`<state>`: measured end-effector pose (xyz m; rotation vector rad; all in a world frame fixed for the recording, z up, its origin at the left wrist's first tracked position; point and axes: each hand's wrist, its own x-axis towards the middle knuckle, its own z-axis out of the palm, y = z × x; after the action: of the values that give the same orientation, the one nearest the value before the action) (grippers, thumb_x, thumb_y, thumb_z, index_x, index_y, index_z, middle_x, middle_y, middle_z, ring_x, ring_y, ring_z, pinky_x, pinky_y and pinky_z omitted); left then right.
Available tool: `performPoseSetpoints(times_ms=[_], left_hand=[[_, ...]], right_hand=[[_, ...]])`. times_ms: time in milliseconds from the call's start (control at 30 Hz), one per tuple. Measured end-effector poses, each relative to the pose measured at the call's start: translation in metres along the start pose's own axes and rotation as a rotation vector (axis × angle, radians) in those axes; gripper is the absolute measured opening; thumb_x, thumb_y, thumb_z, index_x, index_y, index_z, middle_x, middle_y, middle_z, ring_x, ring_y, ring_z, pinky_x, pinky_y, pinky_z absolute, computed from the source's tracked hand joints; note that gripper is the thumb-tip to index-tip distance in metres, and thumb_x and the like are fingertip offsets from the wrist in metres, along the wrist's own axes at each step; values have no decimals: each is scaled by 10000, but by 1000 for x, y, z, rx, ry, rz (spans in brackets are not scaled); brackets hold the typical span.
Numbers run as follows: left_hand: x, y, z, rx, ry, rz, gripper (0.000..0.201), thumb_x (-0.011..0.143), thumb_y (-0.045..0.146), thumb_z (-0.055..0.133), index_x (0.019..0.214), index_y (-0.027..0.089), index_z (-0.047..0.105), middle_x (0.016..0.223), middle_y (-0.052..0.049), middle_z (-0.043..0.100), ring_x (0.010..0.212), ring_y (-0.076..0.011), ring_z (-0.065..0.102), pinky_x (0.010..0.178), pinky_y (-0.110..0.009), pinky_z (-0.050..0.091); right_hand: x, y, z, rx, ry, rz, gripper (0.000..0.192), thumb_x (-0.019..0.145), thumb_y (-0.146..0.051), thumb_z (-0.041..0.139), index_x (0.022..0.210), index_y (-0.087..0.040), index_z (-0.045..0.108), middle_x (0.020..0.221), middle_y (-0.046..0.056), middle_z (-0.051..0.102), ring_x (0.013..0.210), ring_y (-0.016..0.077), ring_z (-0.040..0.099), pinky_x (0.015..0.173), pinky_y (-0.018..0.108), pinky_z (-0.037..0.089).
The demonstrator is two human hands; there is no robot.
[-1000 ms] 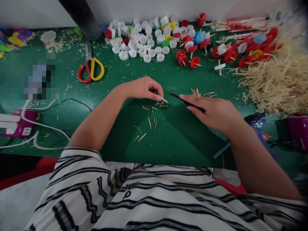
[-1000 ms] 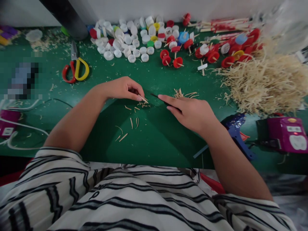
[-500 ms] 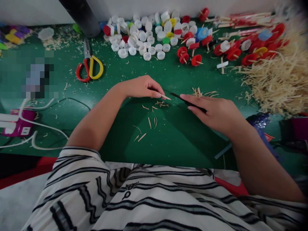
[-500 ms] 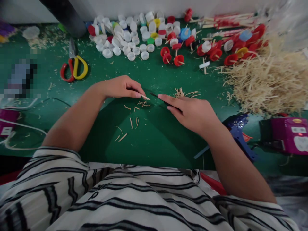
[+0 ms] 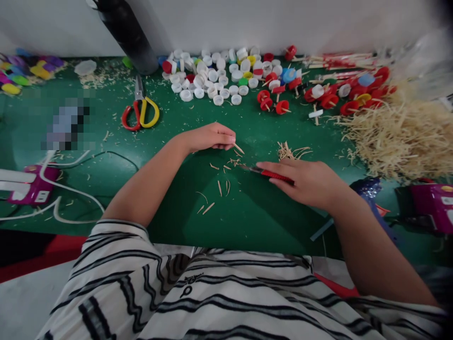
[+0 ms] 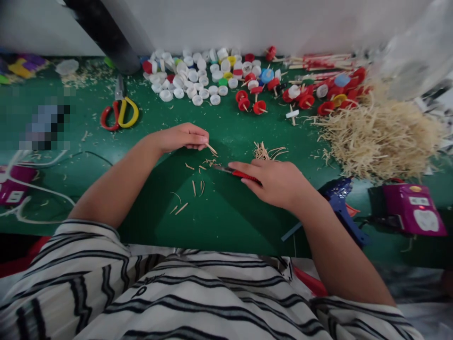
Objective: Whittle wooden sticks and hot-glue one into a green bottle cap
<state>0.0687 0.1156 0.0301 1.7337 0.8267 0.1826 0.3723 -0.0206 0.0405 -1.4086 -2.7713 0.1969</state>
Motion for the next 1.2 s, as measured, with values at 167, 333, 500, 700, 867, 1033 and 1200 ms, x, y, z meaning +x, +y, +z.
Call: performPoseSetpoints(times_ms=[167,333,500,700,867,1033,1200], left_hand=[[0,2,1,-61,-26,5,336,879,355,640,632,203,470,665,24,410,583,-98,320,592,-299,248],[0,0,-1,-60,-51,50,355,818,369,680,607,210,444,640,38,345,572,-100,274,580,-311,212],[0,-6,-7,-54,-99,83,354,813,369,714,609,211,471,611,38,319,583,-117,254,595,-322,198],[0,-12,-10,-24,-93,137,360,758,428,717,617,217,462,633,37,335,608,-128,283,627,-326,229],[-1,-10,-6,-61,-26,191,345,715,331,721,591,209,422,657,35,336,634,-124,291,646,-324,247],[0,-8,-3,-80,7,159,333,707,284,727,592,211,423,631,44,319,595,-110,261,613,-320,229],[0,-11,-5,-132,-1,197,323,728,279,730,602,211,441,624,42,329,589,-107,256,594,-322,205]], right_hand=[[0,-2,2,72,-26,-103,383,1082,-348,532,1419,-360,715,1088,24,796,932,172,737,620,254,378],[1,-7,7,117,5,-216,338,1044,-304,604,1347,-321,753,1066,34,786,954,193,725,675,279,433],[2,-13,8,160,0,-302,404,1031,-256,615,1417,-317,720,1121,45,796,961,202,702,731,298,478],[3,-15,8,196,17,-347,345,1030,-268,613,1344,-277,757,1100,62,796,934,212,680,756,330,504],[4,-16,4,232,-13,-374,259,1044,-307,608,1218,-254,793,987,42,800,883,208,663,768,340,487],[2,-16,-2,283,-87,-351,236,1034,-347,639,1189,-254,791,972,17,818,847,200,689,762,341,482],[1,-16,-3,311,-132,-314,240,1026,-357,650,1199,-254,780,1025,21,834,884,201,727,797,341,509]])
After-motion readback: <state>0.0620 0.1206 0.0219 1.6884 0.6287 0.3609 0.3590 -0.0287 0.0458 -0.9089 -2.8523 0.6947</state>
